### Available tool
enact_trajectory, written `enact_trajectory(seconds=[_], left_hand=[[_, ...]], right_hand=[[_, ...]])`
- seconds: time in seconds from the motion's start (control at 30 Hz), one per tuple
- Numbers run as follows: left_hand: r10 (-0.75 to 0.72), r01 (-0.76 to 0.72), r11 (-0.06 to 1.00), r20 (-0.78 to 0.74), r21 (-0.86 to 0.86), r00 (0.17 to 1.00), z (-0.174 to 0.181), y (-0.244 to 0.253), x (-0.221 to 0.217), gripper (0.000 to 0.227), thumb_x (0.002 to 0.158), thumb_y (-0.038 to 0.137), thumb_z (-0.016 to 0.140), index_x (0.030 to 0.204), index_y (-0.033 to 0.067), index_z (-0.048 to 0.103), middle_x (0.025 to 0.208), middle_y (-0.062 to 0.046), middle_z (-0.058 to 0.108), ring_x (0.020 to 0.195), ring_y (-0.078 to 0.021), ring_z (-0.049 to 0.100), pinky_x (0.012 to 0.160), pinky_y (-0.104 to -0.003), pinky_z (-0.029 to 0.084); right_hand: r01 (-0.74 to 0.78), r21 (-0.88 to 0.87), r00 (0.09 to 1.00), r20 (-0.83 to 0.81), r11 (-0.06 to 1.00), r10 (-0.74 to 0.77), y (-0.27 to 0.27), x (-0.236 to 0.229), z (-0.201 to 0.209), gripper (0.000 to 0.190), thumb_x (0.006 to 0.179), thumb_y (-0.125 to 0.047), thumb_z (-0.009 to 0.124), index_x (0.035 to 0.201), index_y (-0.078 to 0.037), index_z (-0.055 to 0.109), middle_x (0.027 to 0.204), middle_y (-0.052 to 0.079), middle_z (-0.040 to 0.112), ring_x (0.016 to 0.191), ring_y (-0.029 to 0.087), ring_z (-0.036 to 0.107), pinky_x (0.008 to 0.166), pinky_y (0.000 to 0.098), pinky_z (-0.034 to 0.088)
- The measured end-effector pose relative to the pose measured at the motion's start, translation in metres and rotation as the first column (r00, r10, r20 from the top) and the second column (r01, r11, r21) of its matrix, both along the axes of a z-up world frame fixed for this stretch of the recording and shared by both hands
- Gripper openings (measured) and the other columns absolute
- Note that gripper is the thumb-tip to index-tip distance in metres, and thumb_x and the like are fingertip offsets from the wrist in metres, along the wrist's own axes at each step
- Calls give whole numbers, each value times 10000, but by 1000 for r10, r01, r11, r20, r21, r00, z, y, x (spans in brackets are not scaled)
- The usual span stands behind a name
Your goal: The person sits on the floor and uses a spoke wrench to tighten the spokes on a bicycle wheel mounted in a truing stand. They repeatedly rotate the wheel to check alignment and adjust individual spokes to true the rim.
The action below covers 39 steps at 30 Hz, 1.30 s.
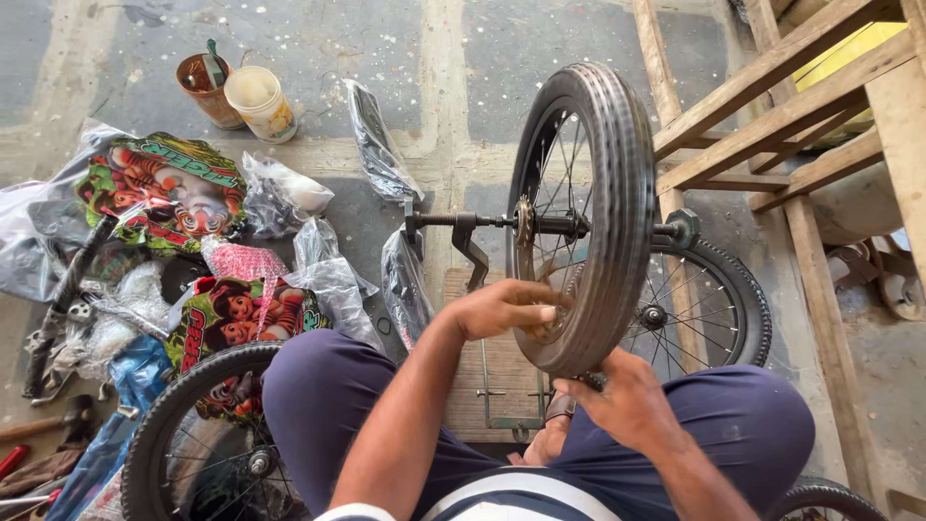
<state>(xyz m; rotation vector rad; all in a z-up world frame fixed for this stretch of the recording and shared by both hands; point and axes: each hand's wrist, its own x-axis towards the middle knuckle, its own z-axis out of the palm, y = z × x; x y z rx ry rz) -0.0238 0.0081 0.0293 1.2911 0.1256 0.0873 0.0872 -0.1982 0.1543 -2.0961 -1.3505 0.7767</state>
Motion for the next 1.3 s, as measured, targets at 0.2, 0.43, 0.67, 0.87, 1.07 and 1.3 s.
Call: enact_trajectory(seconds=[0.2, 0.43, 0.67, 0.87, 1.07, 1.3], left_hand=[[84, -88, 996, -88, -33, 993, -5, -13, 15, 292, 939, 212, 731, 1181, 50, 708, 992, -63, 762, 846, -179, 710, 767, -352, 601], [417, -95, 665, -263, 741, 870, 28, -29, 24, 381, 820, 301, 826, 1146, 131, 727, 892, -99, 763, 835, -240, 710, 760, -405, 544], [-26, 193, 819, 301, -540, 953, 27, -14, 7, 522, 971, 164, 711, 1445, 28, 541, 1161, -47, 716, 805, -73, 606, 692, -226, 479], [38, 158, 781, 299, -604, 954, 13, -19, 13, 496, 1040, 152, 733, 1453, -26, 526, 1135, -81, 717, 849, -78, 618, 700, -215, 473], [156, -148, 980, 52, -133, 986, -1, -16, 9, 426, 837, 159, 839, 1229, 44, 718, 1125, -97, 778, 1029, -178, 745, 915, -334, 599], [438, -269, 651, -62, 710, 897, 17, -21, 2, 403, 734, 288, 822, 1097, 126, 761, 980, -154, 761, 916, -346, 709, 790, -443, 543]], right_hand=[[-22, 98, 1000, 5, 995, 22, -7, 6, 1, 356, 769, -268, 831, 1067, -104, 728, 921, 74, 798, 859, 223, 795, 758, 383, 593], [-36, 14, 994, 101, 999, 34, -7, 2, -41, 281, 762, -278, 858, 976, -114, 781, 842, 79, 778, 755, 246, 748, 691, 386, 568], [71, 269, 996, -70, 961, -54, -12, 10, 14, 315, 851, -263, 799, 1062, -37, 739, 903, 56, 787, 809, 145, 745, 779, 306, 599], [184, 334, 931, -360, 924, -56, -12, 26, 7, 307, 851, -148, 845, 1088, -20, 698, 975, 79, 750, 882, 146, 714, 825, 314, 591], [14, -33, 951, -308, 999, -23, -1, 75, -34, 282, 872, -154, 787, 1108, 0, 774, 966, 72, 780, 884, 143, 699, 777, 303, 571], [16, -75, 769, -637, 997, -60, 54, 68, -86, 505, 962, -279, 689, 1388, -20, 606, 1123, 60, 716, 972, 142, 664, 832, 285, 543]])
